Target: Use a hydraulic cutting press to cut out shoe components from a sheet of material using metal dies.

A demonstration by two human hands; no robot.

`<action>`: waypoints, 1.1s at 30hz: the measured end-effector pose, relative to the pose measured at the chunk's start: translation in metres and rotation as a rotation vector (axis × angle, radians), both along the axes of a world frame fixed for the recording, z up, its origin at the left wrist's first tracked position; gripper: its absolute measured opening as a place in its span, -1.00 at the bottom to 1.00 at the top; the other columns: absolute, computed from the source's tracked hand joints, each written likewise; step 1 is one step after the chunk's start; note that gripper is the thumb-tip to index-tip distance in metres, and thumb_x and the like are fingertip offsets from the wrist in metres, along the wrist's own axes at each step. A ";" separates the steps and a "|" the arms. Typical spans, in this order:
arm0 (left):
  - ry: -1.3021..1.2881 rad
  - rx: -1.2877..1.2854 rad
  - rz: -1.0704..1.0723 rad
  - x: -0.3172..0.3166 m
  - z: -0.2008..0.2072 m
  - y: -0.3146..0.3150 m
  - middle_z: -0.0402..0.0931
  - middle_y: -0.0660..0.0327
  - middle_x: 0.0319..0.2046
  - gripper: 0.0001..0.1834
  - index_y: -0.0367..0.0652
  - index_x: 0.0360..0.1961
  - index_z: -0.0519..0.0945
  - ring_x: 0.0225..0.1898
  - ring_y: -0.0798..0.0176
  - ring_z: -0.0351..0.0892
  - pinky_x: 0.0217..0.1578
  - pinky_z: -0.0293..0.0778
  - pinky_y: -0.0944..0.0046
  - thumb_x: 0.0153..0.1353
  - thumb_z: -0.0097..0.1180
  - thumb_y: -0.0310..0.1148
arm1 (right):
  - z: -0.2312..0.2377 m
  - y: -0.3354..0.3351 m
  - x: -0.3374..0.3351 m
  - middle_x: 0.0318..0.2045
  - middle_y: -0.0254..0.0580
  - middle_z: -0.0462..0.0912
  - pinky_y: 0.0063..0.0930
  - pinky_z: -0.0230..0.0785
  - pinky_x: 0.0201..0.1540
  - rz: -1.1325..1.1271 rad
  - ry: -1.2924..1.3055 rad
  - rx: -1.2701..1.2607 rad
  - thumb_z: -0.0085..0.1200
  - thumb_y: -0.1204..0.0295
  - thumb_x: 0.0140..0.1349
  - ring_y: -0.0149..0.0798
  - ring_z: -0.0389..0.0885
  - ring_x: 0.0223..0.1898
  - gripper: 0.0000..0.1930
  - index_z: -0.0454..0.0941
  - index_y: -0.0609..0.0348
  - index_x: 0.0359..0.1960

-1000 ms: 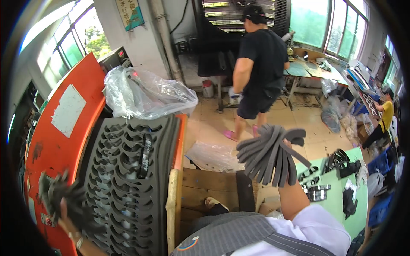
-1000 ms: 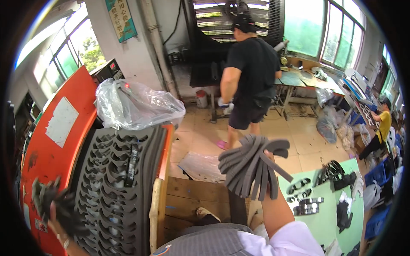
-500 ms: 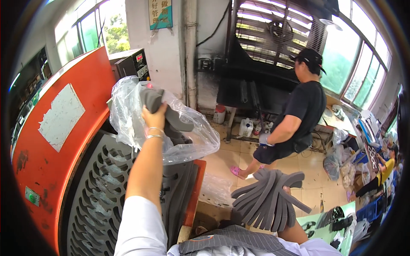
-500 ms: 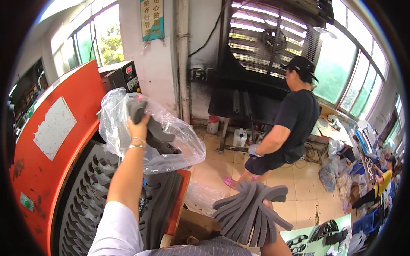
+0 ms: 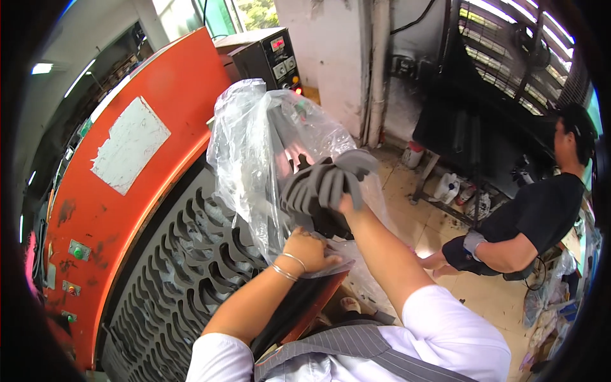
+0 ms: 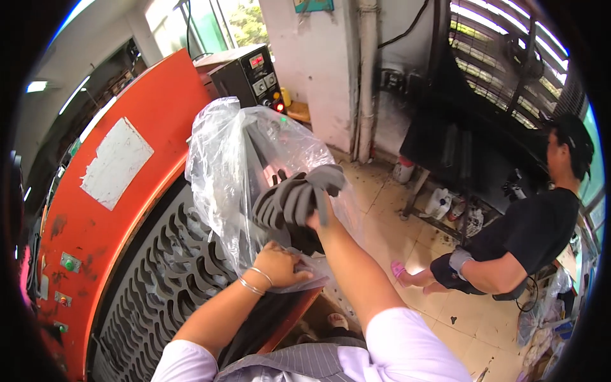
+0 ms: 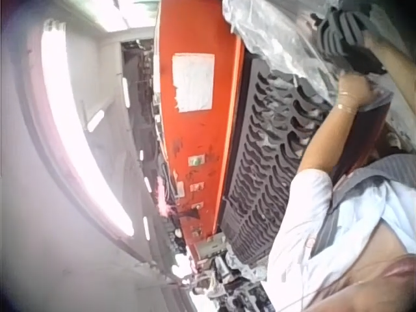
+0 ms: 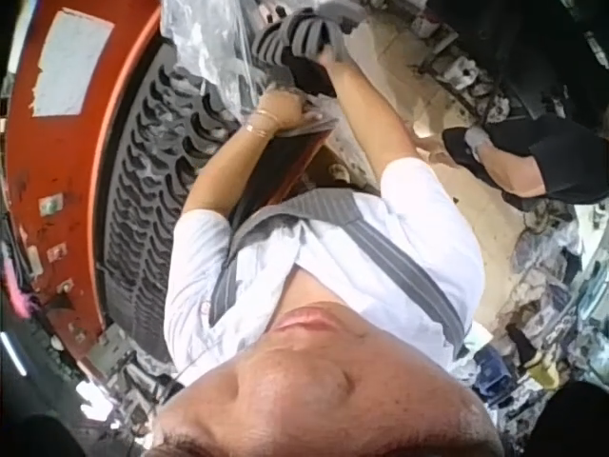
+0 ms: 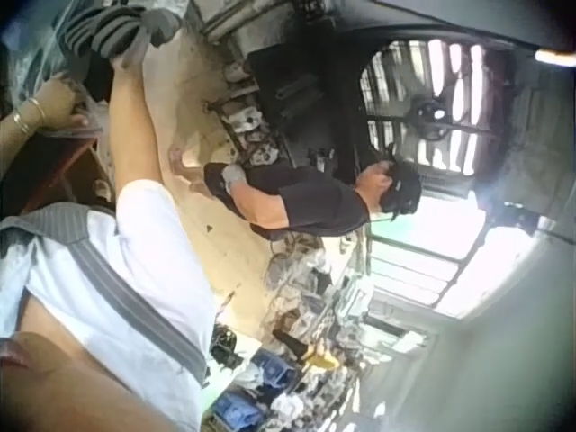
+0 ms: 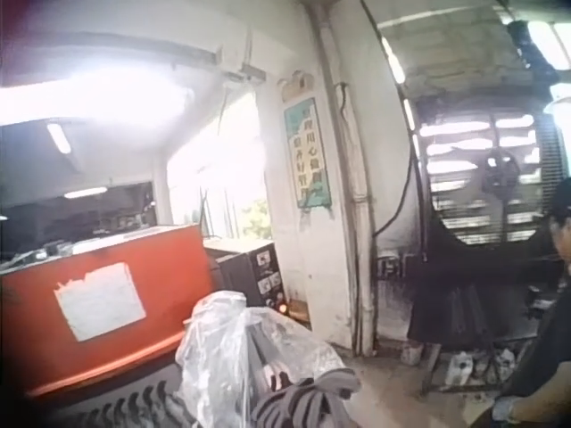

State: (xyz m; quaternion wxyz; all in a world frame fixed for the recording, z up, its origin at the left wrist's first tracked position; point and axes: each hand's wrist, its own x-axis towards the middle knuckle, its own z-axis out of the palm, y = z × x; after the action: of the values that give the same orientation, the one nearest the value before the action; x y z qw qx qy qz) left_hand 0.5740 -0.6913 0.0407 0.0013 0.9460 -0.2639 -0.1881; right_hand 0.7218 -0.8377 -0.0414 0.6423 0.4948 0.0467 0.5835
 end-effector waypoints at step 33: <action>-0.138 -0.393 0.349 -0.393 0.006 0.157 0.58 0.22 -0.09 -0.67 -0.04 -0.17 0.64 0.01 0.17 0.52 0.14 0.30 -0.03 0.05 0.31 -0.16 | 0.016 0.116 -0.144 0.32 0.08 0.25 -0.31 0.01 0.33 -0.569 -1.855 -2.143 -0.30 -0.09 0.40 -0.09 0.20 0.33 -0.30 0.23 0.29 0.31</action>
State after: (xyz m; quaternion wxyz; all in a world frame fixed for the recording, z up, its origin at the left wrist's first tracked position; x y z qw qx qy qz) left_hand 0.1813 -0.5345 0.0465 0.1994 0.9694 -0.1276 -0.0652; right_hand 0.5780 -0.7217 -0.0250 0.5878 -0.7729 -0.0706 0.2283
